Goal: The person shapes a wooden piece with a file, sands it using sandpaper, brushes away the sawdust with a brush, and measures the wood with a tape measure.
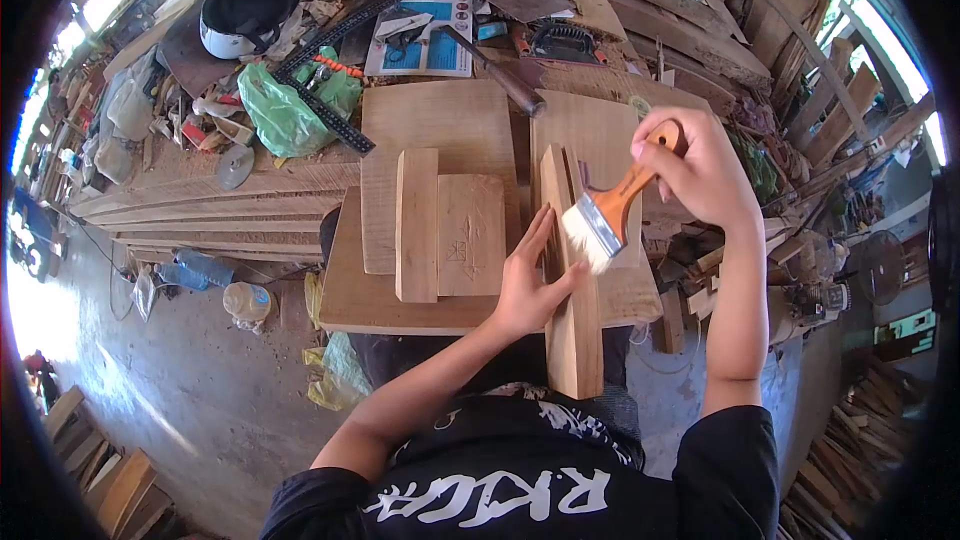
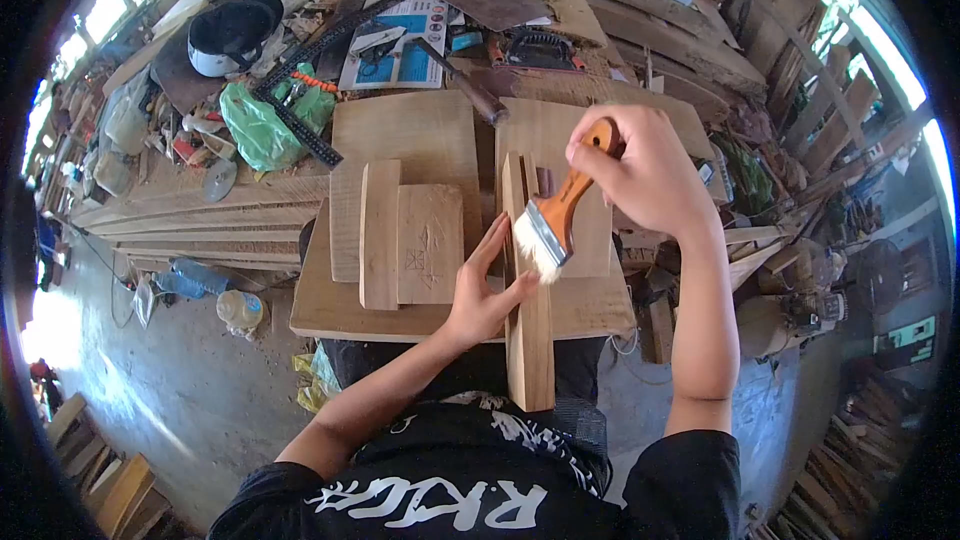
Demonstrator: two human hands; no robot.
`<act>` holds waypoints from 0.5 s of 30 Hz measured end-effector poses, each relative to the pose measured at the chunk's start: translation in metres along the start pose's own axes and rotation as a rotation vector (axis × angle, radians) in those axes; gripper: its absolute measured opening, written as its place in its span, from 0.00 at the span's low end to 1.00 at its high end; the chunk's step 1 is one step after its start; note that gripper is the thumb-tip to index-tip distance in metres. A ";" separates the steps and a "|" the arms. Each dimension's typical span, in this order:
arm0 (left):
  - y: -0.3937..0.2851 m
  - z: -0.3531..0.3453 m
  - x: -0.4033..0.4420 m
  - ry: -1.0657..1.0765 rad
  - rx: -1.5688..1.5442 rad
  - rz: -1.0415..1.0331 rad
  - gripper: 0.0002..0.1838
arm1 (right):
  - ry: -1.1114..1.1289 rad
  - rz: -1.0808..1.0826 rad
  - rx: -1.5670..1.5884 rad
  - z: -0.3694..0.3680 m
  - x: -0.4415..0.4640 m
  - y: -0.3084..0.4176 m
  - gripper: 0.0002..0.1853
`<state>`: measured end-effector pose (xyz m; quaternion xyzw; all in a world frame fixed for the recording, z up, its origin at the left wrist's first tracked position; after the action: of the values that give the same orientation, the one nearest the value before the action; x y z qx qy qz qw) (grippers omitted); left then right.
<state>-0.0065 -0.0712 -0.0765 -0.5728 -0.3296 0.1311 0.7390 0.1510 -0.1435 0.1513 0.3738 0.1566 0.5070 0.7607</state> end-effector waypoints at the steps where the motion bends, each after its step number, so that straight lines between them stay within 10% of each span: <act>1: 0.000 0.000 0.000 -0.001 -0.003 0.008 0.49 | -0.002 -0.033 0.010 0.000 0.003 -0.005 0.10; 15: -0.005 0.004 0.001 0.037 -0.019 0.035 0.49 | -0.324 0.104 -0.314 -0.030 0.082 -0.057 0.13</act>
<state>-0.0088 -0.0691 -0.0711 -0.5879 -0.3070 0.1302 0.7370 0.2054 -0.0703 0.1008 0.3348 -0.0679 0.4969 0.7978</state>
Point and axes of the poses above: each hand's wrist, its own x-axis towards the middle knuckle, its own z-axis out of the back of the hand, y = z × x, the point moved 1 cm from there along x, towards the middle knuckle, and after that the axes turned 6 degrees about x, right-handed, at the moved point
